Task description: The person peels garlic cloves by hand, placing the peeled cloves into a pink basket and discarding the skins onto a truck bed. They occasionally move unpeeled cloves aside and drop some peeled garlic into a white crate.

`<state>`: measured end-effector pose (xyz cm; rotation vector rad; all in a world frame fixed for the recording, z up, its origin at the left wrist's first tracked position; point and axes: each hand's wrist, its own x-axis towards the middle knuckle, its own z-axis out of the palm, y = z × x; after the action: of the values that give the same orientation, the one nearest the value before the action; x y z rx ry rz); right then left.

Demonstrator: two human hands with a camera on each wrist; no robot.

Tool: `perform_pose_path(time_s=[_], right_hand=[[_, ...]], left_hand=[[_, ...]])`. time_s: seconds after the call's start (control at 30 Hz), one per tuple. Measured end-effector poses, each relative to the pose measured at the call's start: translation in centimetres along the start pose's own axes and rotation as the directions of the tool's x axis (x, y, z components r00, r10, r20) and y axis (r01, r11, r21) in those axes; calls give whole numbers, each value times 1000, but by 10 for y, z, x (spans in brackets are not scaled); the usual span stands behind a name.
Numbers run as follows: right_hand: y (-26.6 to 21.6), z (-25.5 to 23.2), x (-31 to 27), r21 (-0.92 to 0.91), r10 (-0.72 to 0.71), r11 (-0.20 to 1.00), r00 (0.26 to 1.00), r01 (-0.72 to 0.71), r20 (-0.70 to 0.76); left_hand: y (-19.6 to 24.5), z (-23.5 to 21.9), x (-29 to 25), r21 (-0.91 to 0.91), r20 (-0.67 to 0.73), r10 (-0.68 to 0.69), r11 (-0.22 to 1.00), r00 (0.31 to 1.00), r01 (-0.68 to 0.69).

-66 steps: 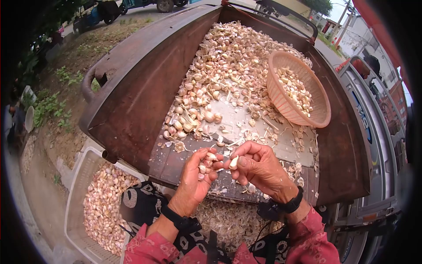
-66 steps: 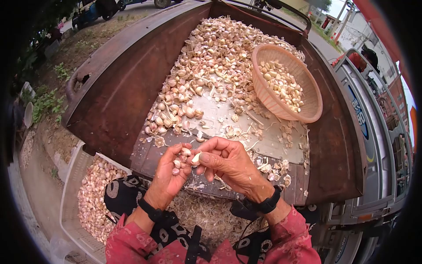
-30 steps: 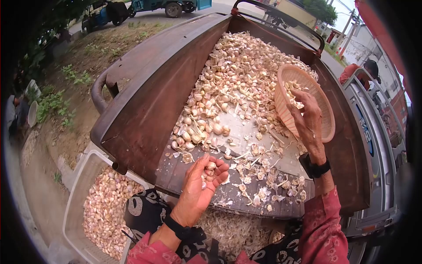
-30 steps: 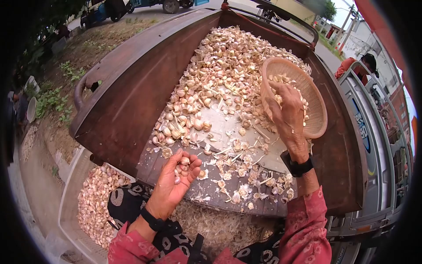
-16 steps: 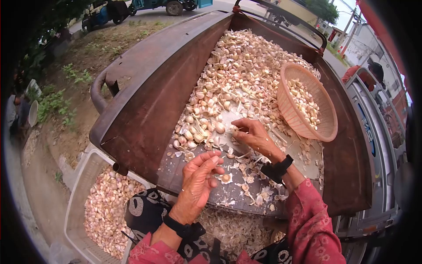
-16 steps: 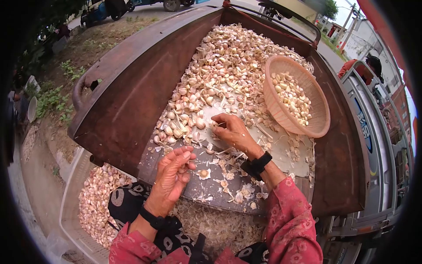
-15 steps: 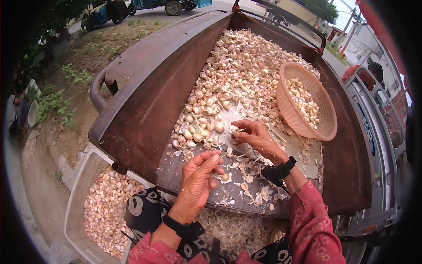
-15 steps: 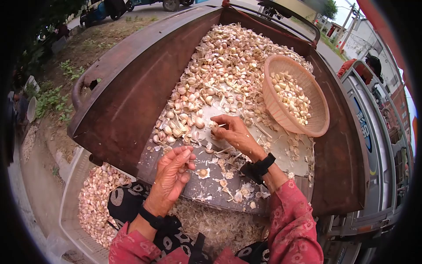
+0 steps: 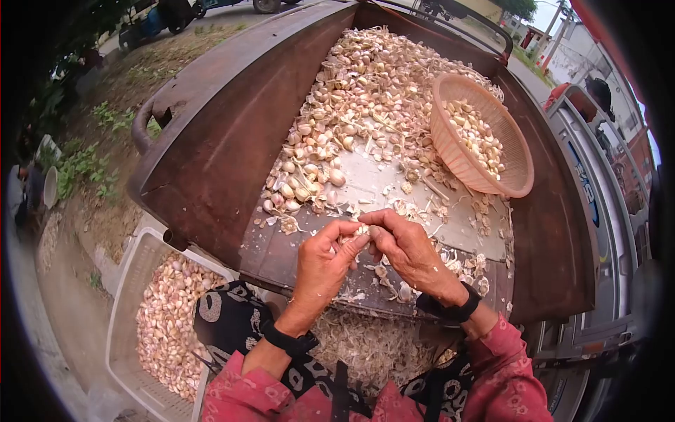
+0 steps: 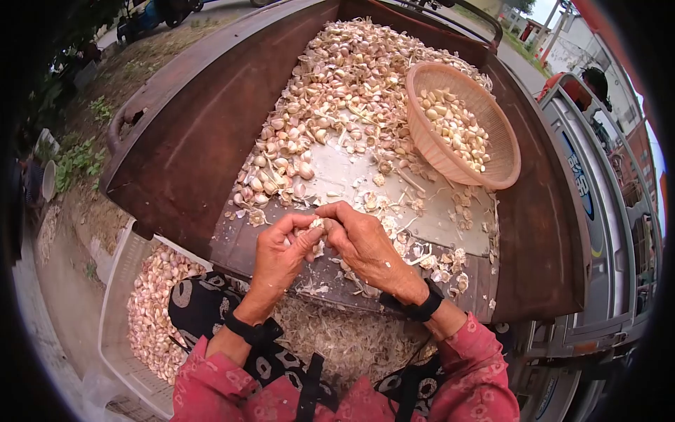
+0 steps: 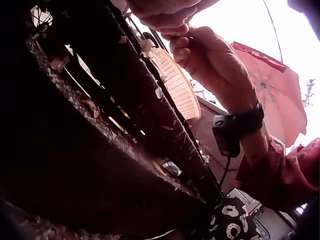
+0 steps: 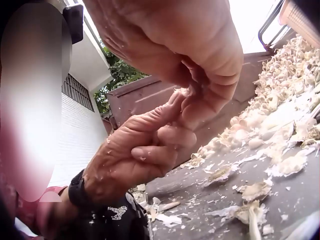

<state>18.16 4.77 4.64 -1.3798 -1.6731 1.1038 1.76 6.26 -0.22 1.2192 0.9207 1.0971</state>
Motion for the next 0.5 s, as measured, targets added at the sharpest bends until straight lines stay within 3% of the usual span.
perform_pose_path(time_s=[0.03, 0.13, 0.2, 0.23, 0.3, 0.33, 0.4, 0.5], right_hand=[[5, 5, -1, -102, -72, 993, 996, 66, -52], [13, 13, -5, -192, -115, 977, 985, 89, -130], [17, 16, -6, -122, -63, 992, 987, 45, -150], [18, 18, -5, 104, 24, 995, 990, -10, -142], [26, 21, 0, 527, 150, 845, 986, -89, -74], [26, 20, 0, 528, 148, 845, 986, -88, -72], [26, 15, -1, 677, 175, 722, 984, -140, 17], [22, 16, -2, 563, 96, 822, 995, -80, 1]], left_hand=[[-1, 0, -1, -1, 5, -1, 1000, 1000, 1], [-2, -2, -1, -63, 41, -27, 998, 999, 30], [2, -2, -3, -317, 104, -143, 933, 984, 169], [2, -2, -3, -318, 108, -144, 933, 984, 171], [1, -3, -2, -361, 100, -142, 917, 985, 169], [2, -4, -2, -360, 98, -142, 918, 985, 168], [2, -4, -1, -350, 65, -134, 925, 989, 149], [-1, -5, -2, -336, 59, -153, 928, 986, 164]])
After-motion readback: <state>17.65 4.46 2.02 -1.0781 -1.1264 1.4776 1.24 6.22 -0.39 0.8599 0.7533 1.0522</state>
